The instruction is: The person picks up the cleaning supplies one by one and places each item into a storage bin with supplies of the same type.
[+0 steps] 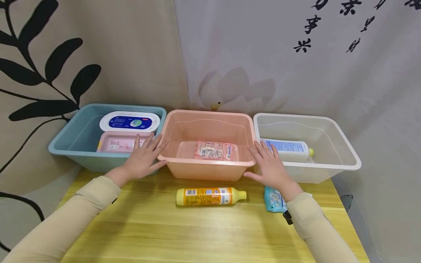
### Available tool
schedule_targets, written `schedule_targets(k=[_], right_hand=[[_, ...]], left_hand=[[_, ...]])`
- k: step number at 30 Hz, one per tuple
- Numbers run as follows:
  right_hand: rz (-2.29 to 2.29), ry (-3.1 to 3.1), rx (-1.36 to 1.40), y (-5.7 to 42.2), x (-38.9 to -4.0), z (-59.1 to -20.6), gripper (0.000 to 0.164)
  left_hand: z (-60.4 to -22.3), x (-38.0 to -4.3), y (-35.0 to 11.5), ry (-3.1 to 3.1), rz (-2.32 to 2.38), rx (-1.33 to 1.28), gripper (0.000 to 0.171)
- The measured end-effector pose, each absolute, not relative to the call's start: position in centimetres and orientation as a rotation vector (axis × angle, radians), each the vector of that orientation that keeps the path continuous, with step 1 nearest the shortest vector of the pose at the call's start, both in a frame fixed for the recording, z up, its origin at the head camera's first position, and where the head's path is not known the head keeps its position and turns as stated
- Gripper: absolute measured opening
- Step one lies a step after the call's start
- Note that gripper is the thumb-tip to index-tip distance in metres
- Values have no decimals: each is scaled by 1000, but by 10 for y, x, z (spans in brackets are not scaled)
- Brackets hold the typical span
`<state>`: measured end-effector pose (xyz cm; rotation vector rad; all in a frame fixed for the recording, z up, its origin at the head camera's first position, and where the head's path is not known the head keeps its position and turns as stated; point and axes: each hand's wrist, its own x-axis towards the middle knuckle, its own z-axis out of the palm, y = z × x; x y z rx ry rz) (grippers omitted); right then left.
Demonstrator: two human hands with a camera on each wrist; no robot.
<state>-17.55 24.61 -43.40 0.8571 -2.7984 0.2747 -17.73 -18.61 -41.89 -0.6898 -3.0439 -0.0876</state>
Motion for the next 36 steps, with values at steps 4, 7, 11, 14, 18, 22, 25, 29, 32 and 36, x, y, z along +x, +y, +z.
schedule_targets(k=[4,7,11,14,18,22,25,29,32,36], right_hand=[[312,-2728,856,259,-164,-441,87],[331,-2681,859,269,-155,-446,88],[332,-2626,870,281,-144,-452,89],[337,-2578,893,290,-138,-457,88],[331,-2493,933,304,-130,-467,86],[317,-2420,972,320,-124,-476,85],[321,-2425,994,330,-120,-482,85],[317,-2487,989,339,-116,-489,86],[301,-2529,980,343,-114,-494,87],[301,-2614,967,348,-112,-504,84]], left_hand=[[-418,-177,-186,-3052,-81,-688,73],[-418,-177,-187,-3055,-69,-689,73],[-418,-178,-187,-3053,-63,-699,73],[-419,-178,-187,-3052,-72,-709,73],[-421,-178,-188,-3057,-70,-718,72],[-420,-178,-187,-3060,-78,-723,72],[-420,-178,-187,-3055,-74,-728,72],[-420,-179,-188,-3051,-53,-736,72],[-419,-179,-189,-3046,-57,-745,72],[-419,-179,-189,-3055,-74,-743,72]])
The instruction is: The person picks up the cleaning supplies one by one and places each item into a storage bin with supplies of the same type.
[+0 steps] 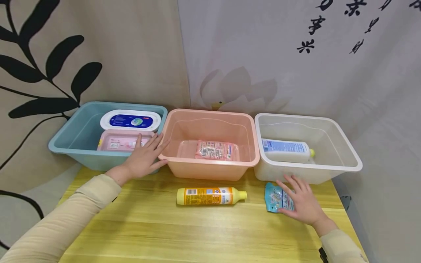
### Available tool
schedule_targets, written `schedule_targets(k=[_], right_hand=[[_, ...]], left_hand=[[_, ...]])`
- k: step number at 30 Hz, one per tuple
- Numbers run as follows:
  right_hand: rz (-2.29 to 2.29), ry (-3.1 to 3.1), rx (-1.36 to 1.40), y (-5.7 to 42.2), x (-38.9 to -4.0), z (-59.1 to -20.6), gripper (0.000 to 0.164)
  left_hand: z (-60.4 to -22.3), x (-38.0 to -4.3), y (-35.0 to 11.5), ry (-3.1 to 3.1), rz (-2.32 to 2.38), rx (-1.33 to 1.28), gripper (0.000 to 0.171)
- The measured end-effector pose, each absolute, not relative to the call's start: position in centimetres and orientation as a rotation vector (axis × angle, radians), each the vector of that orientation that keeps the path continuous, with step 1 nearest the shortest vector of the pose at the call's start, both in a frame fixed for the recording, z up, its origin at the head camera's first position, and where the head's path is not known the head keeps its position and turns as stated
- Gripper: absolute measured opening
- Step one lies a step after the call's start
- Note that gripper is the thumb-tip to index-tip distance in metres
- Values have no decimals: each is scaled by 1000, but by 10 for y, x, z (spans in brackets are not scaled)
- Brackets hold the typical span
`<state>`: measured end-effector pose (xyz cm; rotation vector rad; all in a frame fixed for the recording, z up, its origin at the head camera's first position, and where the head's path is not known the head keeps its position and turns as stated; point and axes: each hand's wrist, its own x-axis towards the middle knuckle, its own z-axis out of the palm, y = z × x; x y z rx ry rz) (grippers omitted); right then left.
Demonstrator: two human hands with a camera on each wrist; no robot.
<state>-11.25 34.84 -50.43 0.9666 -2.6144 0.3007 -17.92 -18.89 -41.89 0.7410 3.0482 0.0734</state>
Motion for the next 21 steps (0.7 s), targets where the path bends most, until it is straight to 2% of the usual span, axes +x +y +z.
schedule_targets(k=[6,21], right_hand=[[265,-2750,934,356,-110,-522,88],[241,-2903,875,371,-116,-555,81]], left_hand=[[-419,-179,-188,3039,69,726,71],[-416,-179,-187,3038,81,717,72]])
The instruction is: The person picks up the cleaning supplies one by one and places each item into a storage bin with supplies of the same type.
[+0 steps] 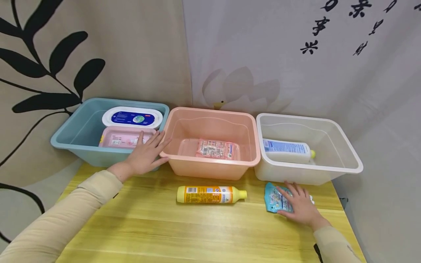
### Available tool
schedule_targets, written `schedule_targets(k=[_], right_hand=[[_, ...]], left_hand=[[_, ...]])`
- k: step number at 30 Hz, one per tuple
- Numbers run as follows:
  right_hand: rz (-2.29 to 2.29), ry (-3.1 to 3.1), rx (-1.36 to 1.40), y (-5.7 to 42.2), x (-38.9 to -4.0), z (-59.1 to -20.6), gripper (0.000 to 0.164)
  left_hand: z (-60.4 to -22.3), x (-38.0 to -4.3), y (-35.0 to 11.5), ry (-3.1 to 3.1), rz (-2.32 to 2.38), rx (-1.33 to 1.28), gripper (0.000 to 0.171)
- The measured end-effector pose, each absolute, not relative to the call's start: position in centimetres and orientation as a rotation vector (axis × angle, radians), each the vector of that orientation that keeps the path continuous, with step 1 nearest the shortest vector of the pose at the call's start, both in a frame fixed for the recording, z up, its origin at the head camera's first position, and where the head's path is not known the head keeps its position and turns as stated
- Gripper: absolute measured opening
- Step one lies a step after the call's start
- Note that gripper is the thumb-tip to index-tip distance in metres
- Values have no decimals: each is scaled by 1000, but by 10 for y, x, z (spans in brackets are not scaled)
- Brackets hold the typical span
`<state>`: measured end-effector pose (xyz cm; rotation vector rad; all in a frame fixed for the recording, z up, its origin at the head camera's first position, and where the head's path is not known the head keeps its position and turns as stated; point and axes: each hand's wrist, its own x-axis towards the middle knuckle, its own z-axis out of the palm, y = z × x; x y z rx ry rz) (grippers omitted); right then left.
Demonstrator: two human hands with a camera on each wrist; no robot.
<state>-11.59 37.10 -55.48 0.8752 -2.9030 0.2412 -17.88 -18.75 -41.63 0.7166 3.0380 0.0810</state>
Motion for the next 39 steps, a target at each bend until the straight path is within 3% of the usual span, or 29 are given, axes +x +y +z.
schedule_targets(k=[20,39], right_hand=[[65,-2969,850,379,-114,-568,73],[47,-2862,892,376,-103,-570,49]], left_hand=[[-416,-180,-188,3049,72,716,71],[-415,-179,-186,3035,67,691,71]])
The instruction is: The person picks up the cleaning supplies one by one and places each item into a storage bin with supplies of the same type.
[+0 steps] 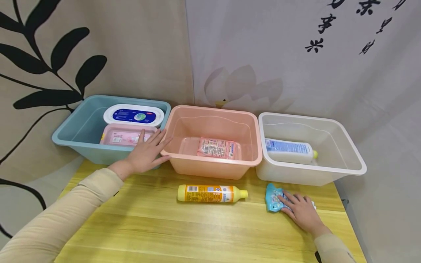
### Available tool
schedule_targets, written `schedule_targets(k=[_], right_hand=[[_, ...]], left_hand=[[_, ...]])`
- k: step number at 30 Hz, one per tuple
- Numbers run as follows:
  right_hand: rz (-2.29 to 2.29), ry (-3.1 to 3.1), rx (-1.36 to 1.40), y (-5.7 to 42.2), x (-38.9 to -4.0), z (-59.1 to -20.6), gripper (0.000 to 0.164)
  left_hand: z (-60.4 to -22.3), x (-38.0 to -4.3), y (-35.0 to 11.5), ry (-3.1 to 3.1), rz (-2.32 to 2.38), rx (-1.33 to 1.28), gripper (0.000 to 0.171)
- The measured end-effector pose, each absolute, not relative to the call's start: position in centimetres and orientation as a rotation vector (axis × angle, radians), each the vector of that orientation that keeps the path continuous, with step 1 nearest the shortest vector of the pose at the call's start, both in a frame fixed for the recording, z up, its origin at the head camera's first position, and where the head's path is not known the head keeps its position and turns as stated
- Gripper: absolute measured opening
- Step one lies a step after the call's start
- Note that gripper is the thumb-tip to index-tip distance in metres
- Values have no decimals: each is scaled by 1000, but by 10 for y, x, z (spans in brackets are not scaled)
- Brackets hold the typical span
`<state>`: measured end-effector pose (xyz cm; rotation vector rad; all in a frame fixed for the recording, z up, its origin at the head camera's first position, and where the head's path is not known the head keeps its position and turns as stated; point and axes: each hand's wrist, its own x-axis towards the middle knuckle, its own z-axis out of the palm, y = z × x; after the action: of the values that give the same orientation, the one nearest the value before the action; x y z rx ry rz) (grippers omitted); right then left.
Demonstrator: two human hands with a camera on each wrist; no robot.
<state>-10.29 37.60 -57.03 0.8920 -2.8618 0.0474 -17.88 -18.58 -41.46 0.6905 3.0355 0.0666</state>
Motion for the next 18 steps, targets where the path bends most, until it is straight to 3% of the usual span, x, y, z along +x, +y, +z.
schedule_targets(k=[18], right_hand=[[54,-2901,900,371,-100,-546,43]], left_hand=[[-418,-180,-186,3036,77,691,70]])
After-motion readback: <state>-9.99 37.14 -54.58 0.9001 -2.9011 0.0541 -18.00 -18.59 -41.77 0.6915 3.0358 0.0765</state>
